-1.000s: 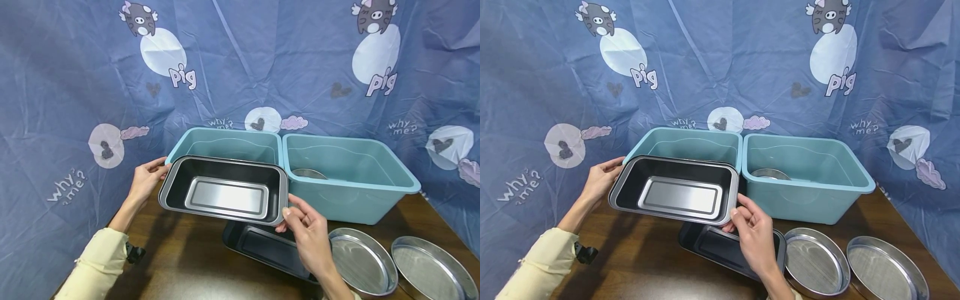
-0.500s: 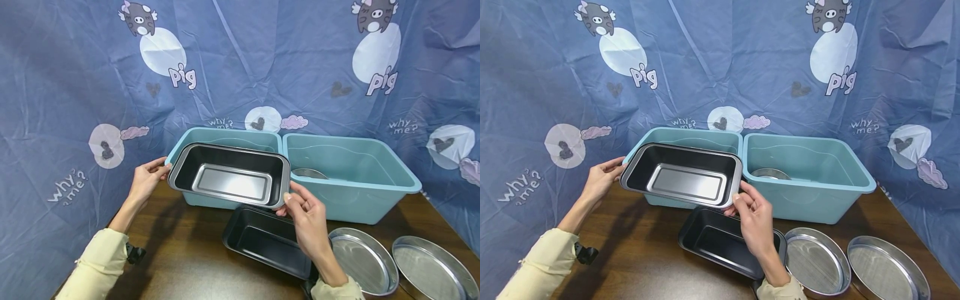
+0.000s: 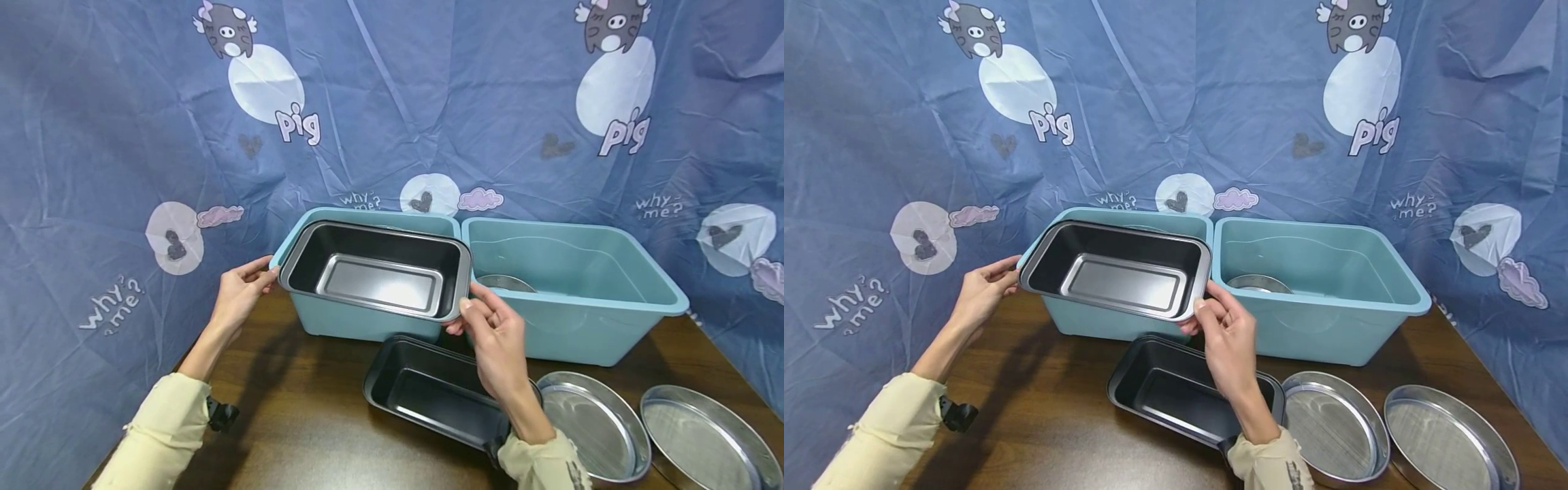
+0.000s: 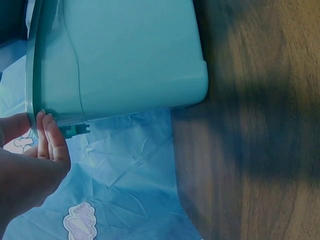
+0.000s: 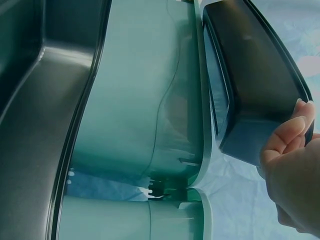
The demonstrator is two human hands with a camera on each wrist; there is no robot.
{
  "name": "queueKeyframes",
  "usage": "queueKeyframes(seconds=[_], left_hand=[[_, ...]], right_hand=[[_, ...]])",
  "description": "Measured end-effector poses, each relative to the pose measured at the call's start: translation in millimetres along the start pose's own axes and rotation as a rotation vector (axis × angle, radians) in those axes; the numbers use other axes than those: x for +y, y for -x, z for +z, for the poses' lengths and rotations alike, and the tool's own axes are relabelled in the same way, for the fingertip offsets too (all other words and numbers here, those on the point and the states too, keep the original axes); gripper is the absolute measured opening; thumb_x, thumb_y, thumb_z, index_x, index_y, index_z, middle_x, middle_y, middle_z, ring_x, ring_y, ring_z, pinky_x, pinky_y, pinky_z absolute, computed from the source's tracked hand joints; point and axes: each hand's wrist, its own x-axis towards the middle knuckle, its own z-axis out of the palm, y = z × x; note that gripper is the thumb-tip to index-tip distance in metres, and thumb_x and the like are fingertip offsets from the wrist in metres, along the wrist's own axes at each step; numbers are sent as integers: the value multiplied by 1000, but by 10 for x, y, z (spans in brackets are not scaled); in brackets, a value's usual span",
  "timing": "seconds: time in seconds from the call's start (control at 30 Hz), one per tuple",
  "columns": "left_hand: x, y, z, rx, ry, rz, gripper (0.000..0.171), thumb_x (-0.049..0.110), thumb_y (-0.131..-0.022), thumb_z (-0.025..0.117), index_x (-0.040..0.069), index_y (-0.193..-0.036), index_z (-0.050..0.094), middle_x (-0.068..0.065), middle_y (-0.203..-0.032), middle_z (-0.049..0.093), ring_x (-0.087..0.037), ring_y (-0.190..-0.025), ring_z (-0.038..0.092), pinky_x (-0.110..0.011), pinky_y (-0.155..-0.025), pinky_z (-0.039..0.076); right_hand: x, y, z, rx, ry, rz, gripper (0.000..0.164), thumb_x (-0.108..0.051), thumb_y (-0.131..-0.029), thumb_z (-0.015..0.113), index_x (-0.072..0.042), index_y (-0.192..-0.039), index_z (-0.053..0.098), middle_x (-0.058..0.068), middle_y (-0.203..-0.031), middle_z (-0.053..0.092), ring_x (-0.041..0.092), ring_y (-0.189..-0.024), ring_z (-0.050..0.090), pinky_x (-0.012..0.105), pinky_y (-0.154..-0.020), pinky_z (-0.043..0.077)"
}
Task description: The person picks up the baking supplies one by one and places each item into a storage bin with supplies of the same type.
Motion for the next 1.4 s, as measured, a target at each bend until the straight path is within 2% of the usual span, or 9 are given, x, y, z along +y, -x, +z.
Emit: queueKeyframes(seconds=[0.33, 0.5, 0.97, 1.4], left_hand=[[-11, -11, 3, -3, 14, 1, 49, 6, -103, 62, -19, -142, 48, 11, -81, 70, 5, -71, 64, -12, -68, 53], [-24, -18, 2, 0, 5, -7, 50, 7, -103, 63, -18, -143, 47, 12, -80, 69, 5, -71, 64, -12, -69, 53], [-31, -24, -3, 5, 9, -13, 49, 7, -103, 63, -18, -142, 48, 6, -84, 68, 3, -72, 65, -14, -70, 55], [-14, 14, -1, 9, -4, -4, 48, 8, -103, 64, -17, -142, 50, 8, -83, 68, 2, -73, 65, -15, -72, 56]], right_hand=[[70, -149, 14, 3, 24, -17, 42, 10, -100, 52, 20, -140, 45, 3, -81, 72, 10, -63, 66, 21, -66, 57], [93, -223, 48, 1, -16, -26, 40, 9, -101, 51, 21, -138, 45, 3, -81, 72, 9, -64, 66, 20, -66, 56], [137, -418, 114, 9, -33, -26, 42, 9, -100, 51, 21, -140, 44, -3, -74, 70, 7, -61, 66, 19, -66, 56], [209, -533, 108, 7, -29, -24, 42, 8, -101, 52, 18, -142, 45, -2, -73, 70, 8, -63, 67, 20, -67, 57]])
